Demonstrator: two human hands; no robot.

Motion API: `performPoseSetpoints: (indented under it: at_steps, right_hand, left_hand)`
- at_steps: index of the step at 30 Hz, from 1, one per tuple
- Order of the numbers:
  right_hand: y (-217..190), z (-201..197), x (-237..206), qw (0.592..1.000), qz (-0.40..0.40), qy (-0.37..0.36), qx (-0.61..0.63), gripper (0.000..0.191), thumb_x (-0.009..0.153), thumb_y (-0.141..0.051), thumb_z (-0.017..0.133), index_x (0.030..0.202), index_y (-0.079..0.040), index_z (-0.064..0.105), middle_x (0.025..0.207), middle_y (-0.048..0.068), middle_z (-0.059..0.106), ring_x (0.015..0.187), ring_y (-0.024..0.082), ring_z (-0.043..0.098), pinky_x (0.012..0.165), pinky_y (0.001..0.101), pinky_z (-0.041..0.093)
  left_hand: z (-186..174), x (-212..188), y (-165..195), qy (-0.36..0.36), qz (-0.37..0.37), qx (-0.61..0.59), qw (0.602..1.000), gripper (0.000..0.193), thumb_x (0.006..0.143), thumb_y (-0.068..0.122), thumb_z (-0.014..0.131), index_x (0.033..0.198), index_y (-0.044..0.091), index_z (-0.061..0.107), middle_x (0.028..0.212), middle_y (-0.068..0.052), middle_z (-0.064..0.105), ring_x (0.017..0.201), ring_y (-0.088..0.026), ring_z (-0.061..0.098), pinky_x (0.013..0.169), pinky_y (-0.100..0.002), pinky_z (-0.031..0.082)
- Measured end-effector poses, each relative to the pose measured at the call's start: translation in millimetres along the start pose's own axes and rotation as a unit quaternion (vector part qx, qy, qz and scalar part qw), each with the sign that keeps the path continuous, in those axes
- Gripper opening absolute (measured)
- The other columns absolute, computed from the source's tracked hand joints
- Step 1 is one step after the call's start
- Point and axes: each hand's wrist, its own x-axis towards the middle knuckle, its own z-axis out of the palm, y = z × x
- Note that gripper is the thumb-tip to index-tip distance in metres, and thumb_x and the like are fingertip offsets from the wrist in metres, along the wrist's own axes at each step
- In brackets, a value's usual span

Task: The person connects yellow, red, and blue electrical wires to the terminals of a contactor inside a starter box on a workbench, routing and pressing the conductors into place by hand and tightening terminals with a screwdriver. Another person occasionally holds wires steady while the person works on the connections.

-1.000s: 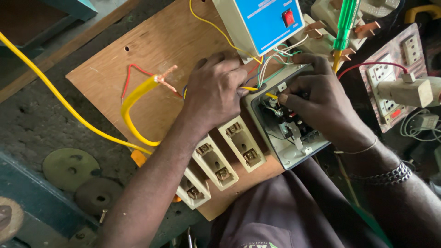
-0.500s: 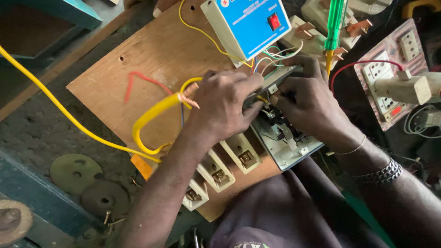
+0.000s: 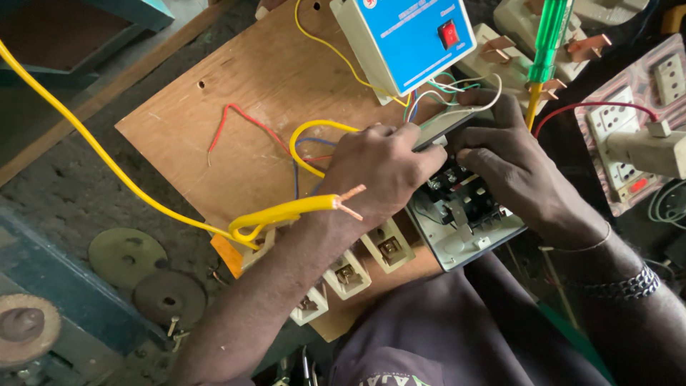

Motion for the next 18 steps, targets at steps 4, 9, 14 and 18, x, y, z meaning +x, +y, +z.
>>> performPoseSetpoints:
  at_steps: [4,9,14,18]
  right_hand:
    - [1,-4,-1,1.0,-0.021,-0.016,-0.002,0.028,0.095,-0.012,0.052,0.109,0.004,0.069,0.15,0.013,0.041,0.138,0.025,0.045,0.111,0.0359,0.041]
    - [-3,-8,-3,0.999,0.015,-0.025,0.025,0.026,0.093,-0.015,0.054,0.107,0.002,0.07,0.154,0.01,0.042,0.137,0.023,0.049,0.11,0.0358,0.042]
    - [-9,-10,-5,0.998,-0.024,-0.043,0.029,0.029,0.093,-0.016,0.056,0.11,0.003,0.069,0.156,0.012,0.04,0.144,0.026,0.043,0.114,0.0382,0.038]
    - [-15,-14,-7,0.998,-0.022,-0.05,0.04,0.034,0.091,-0.019,0.056,0.114,0.004,0.068,0.157,0.013,0.039,0.145,0.029,0.043,0.114,0.0401,0.037]
  left_hand:
    - [-2,4,1,-0.035,0.013,0.021,0.999,0.006,0.077,0.009,0.071,0.072,0.011,0.07,0.094,-0.007,0.063,0.078,-0.03,0.071,0.054,-0.041,0.058]
    - [-4,14,-5,-0.028,0.048,-0.001,0.998,0.007,0.075,0.009,0.072,0.067,0.009,0.073,0.11,-0.005,0.06,0.096,-0.029,0.072,0.057,-0.04,0.06]
    - [-1,15,-12,-0.011,0.069,-0.05,0.996,0.006,0.077,0.006,0.07,0.073,0.009,0.074,0.118,-0.001,0.064,0.09,-0.026,0.071,0.06,-0.04,0.06]
    - [2,14,-15,0.006,0.057,-0.09,0.994,0.01,0.082,0.007,0.071,0.073,0.008,0.07,0.111,0.0,0.063,0.091,-0.022,0.07,0.061,-0.04,0.056]
